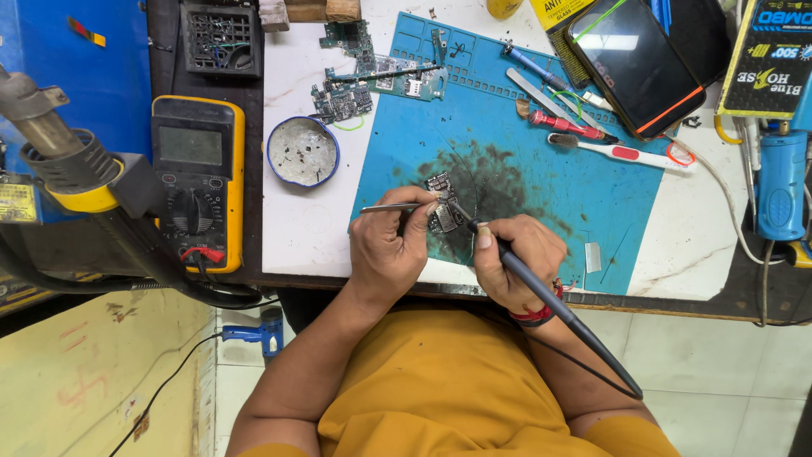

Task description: The person solders a disassembled phone motherboard on a repair bench, holding the board with tweezers in one hand and a soldering iron in the other. They reposition the board and continue applying the iron to different points on the board throughout the episode.

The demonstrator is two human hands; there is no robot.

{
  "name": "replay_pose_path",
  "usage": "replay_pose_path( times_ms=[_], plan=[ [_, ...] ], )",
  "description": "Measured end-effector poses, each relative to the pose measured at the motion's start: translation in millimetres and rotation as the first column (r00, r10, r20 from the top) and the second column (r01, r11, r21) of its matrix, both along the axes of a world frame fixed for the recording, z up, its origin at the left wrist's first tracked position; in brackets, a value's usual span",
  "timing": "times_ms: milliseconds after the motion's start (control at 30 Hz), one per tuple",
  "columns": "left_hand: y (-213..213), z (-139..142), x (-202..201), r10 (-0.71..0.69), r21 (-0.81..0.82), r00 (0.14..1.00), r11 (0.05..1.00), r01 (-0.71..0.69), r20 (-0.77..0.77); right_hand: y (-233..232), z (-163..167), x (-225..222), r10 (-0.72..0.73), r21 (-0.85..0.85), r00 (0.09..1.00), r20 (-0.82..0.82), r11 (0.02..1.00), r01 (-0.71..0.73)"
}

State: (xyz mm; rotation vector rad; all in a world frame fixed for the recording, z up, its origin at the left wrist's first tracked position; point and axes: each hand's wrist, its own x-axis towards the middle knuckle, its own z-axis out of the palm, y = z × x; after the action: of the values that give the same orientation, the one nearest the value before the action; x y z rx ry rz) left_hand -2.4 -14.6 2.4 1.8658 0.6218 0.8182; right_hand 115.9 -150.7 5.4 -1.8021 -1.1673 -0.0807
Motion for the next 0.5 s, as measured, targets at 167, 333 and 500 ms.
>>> replay_pose_path(
  times_ms=[167, 333, 500],
  plan=[
    [0.0, -0.5, 0.3, 0.003, 0.003, 1.0, 1.0, -0.003, -0.01, -0.3, 0.5, 1.4, 0.038, -0.013, 0.999, -0.009, 0.999, -0.038],
    [0.0, -0.8, 0.1, 0.002, 0.002, 1.0, 1.0, -0.002, -0.017, -0.3, 1.3, 1.3, 0.049, -0.017, 0.999, -0.013, 0.999, -0.049],
    [-0.4, -1.3, 0.7, -0.001, -0.008, 1.0, 1.0, 0.001, -0.01, -0.3, 2.1, 1.9, 0.052, -0.026, 0.999, -0.015, 0.998, -0.052]
  ],
)
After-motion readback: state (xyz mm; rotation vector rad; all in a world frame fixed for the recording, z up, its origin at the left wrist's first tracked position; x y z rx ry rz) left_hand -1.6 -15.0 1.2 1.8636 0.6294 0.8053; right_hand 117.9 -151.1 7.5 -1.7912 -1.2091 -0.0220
